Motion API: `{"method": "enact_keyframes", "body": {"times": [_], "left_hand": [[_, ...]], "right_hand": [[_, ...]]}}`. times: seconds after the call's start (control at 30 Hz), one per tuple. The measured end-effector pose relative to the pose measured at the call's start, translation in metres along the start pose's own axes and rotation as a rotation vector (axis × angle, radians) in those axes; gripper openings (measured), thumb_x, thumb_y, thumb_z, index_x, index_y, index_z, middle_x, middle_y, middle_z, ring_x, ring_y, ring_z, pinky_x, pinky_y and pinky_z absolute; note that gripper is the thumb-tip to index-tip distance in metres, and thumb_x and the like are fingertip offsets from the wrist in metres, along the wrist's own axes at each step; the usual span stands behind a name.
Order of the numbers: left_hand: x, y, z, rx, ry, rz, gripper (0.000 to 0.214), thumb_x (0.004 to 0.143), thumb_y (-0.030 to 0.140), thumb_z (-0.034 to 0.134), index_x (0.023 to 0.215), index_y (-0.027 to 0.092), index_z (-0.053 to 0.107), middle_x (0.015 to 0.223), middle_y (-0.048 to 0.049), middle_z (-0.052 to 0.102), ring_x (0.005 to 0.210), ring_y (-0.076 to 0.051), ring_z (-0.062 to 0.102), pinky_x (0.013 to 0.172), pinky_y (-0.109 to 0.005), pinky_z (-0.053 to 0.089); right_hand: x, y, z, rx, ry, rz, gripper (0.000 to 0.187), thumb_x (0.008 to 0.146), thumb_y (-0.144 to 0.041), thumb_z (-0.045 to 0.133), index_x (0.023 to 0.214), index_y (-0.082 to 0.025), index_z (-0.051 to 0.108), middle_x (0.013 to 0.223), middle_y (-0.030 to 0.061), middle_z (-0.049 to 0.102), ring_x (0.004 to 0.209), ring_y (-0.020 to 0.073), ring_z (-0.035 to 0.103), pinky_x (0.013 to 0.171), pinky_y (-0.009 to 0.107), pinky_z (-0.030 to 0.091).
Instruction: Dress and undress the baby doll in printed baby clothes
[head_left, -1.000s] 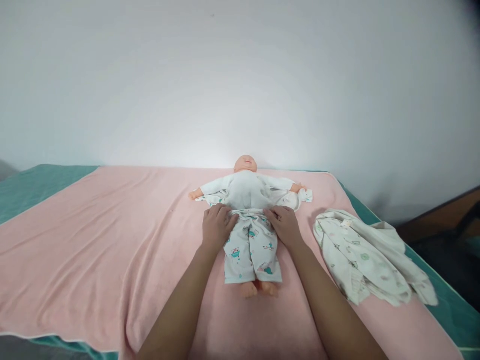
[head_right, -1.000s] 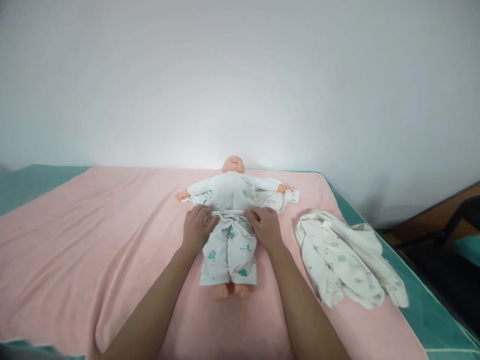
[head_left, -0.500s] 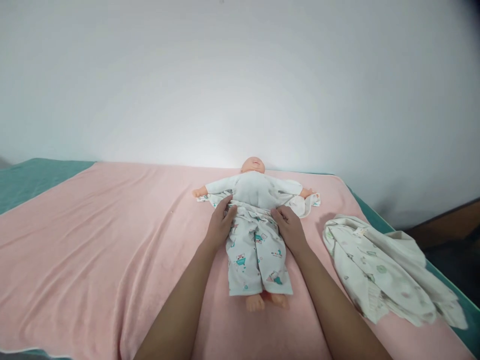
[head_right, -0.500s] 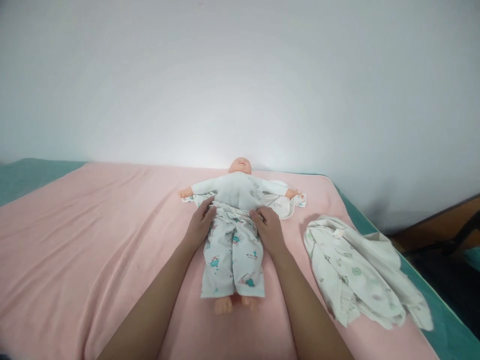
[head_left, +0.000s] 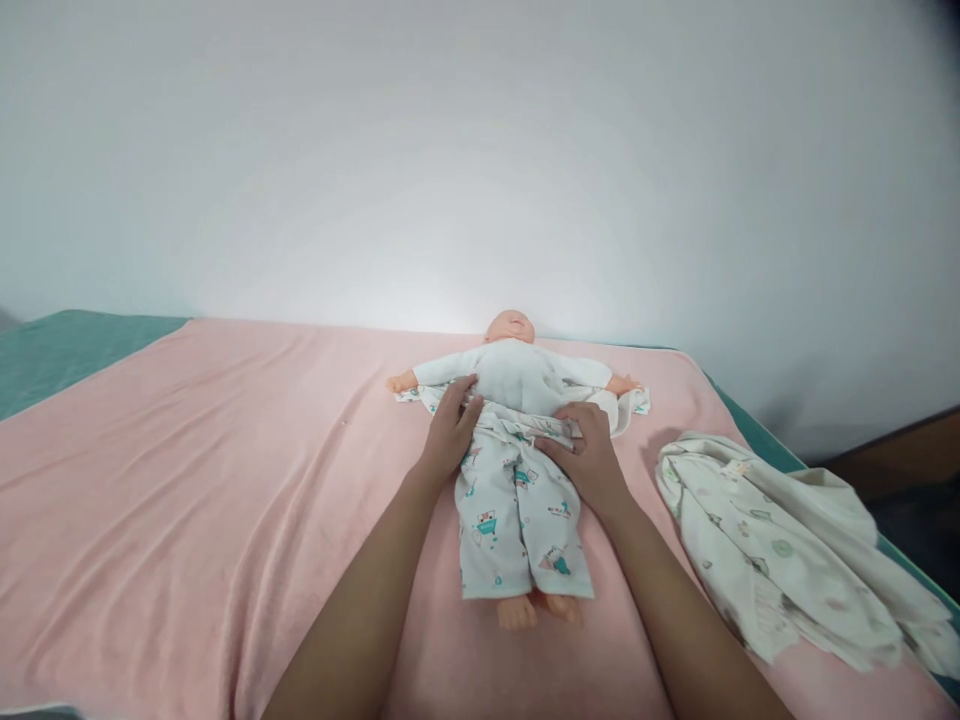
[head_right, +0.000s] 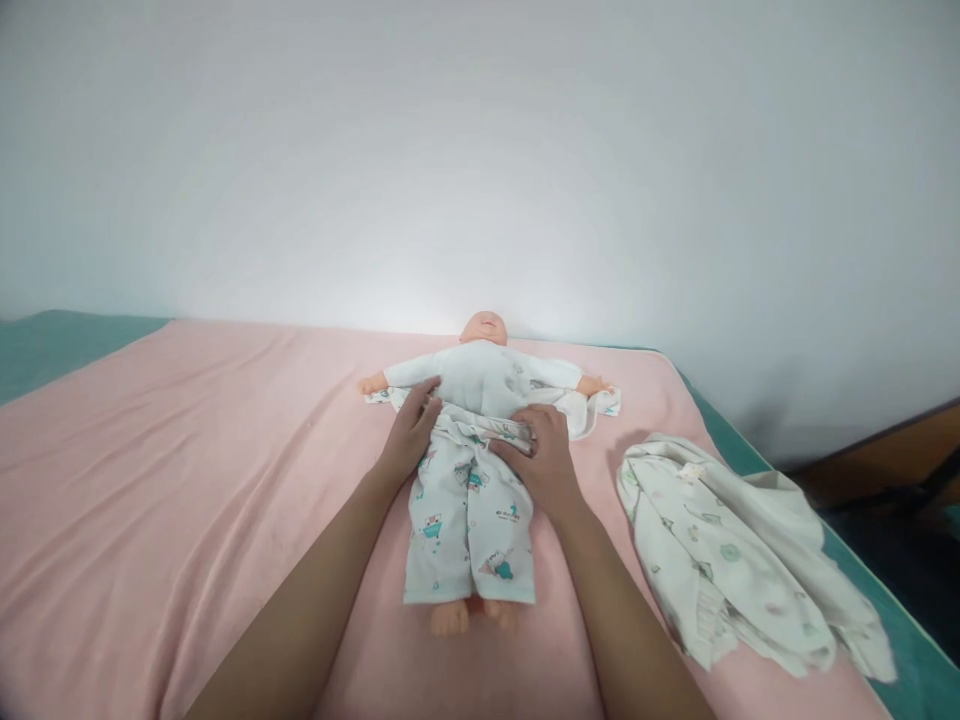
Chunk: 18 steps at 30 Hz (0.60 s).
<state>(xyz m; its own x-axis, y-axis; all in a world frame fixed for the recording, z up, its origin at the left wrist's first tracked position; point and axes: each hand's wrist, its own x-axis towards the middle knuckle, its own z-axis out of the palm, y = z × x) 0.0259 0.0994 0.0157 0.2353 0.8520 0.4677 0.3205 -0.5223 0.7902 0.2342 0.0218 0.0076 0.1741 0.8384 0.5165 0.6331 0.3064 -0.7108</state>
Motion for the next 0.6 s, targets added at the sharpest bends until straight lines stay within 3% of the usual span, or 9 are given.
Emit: {"method": "enact_keyframes", "body": {"times": [0.1, 0.2, 0.27, 0.43, 0.53, 0.6], "left_hand": [[-0.012, 0.005, -0.002, 0.154, 0.039, 0.156, 0.042, 0.092, 0.038, 0.047, 0.131, 0.025, 0.046, 0.142, -0.0105, 0.037, 0.134, -0.023, 0.035, 0.11, -0.042, 0.032], [-0.022, 0.009, -0.005, 0.257, 0.003, 0.224, 0.04, 0.089, 0.04, 0.053, 0.126, 0.026, 0.051, 0.145, -0.0116, 0.032, 0.136, -0.026, 0.031, 0.11, -0.045, 0.031], [-0.025, 0.009, -0.006, 0.213, 0.007, 0.218, 0.039, 0.089, 0.04, 0.053, 0.125, 0.026, 0.051, 0.144, -0.0117, 0.033, 0.136, -0.025, 0.031, 0.109, -0.044, 0.032], [-0.019, 0.0, -0.006, -0.206, 0.105, -0.057, 0.036, 0.095, 0.04, 0.039, 0.125, 0.024, 0.052, 0.132, -0.0099, 0.051, 0.121, -0.022, 0.05, 0.096, -0.039, 0.045], [-0.012, -0.004, -0.008, -0.394, 0.081, -0.22, 0.039, 0.092, 0.043, 0.042, 0.118, 0.019, 0.059, 0.118, -0.0093, 0.063, 0.109, -0.024, 0.058, 0.092, -0.039, 0.047], [-0.007, -0.002, -0.011, -0.381, 0.044, -0.26, 0.041, 0.09, 0.046, 0.045, 0.113, 0.017, 0.064, 0.116, -0.0075, 0.065, 0.109, -0.025, 0.058, 0.095, -0.039, 0.045]], "right_hand": [[0.006, -0.017, 0.001, -0.142, -0.055, -0.141, 0.035, 0.078, -0.053, 0.063, 0.102, -0.027, 0.063, 0.111, 0.0079, 0.052, 0.109, 0.0281, 0.043, 0.094, 0.046, 0.035], [0.015, -0.042, 0.009, -0.313, -0.124, -0.254, 0.035, 0.08, -0.054, 0.061, 0.104, -0.028, 0.063, 0.109, 0.0078, 0.056, 0.105, 0.0285, 0.046, 0.091, 0.046, 0.031], [0.022, -0.06, 0.019, -0.389, -0.186, -0.287, 0.036, 0.081, -0.055, 0.059, 0.101, -0.026, 0.062, 0.102, 0.0078, 0.06, 0.099, 0.0275, 0.049, 0.087, 0.045, 0.031], [0.034, -0.087, 0.046, -0.562, -0.291, -0.225, 0.035, 0.08, -0.055, 0.059, 0.081, -0.02, 0.056, 0.077, 0.0077, 0.064, 0.081, 0.0263, 0.056, 0.076, 0.041, 0.031], [0.034, -0.091, 0.056, -0.632, -0.388, -0.251, 0.024, 0.077, -0.041, 0.066, 0.081, -0.02, 0.056, 0.076, 0.008, 0.066, 0.078, 0.0255, 0.058, 0.075, 0.039, 0.03], [0.032, -0.091, 0.058, -0.606, -0.458, -0.309, 0.012, 0.078, -0.027, 0.063, 0.086, -0.02, 0.058, 0.082, 0.0074, 0.068, 0.083, 0.024, 0.058, 0.077, 0.038, 0.028]]}}
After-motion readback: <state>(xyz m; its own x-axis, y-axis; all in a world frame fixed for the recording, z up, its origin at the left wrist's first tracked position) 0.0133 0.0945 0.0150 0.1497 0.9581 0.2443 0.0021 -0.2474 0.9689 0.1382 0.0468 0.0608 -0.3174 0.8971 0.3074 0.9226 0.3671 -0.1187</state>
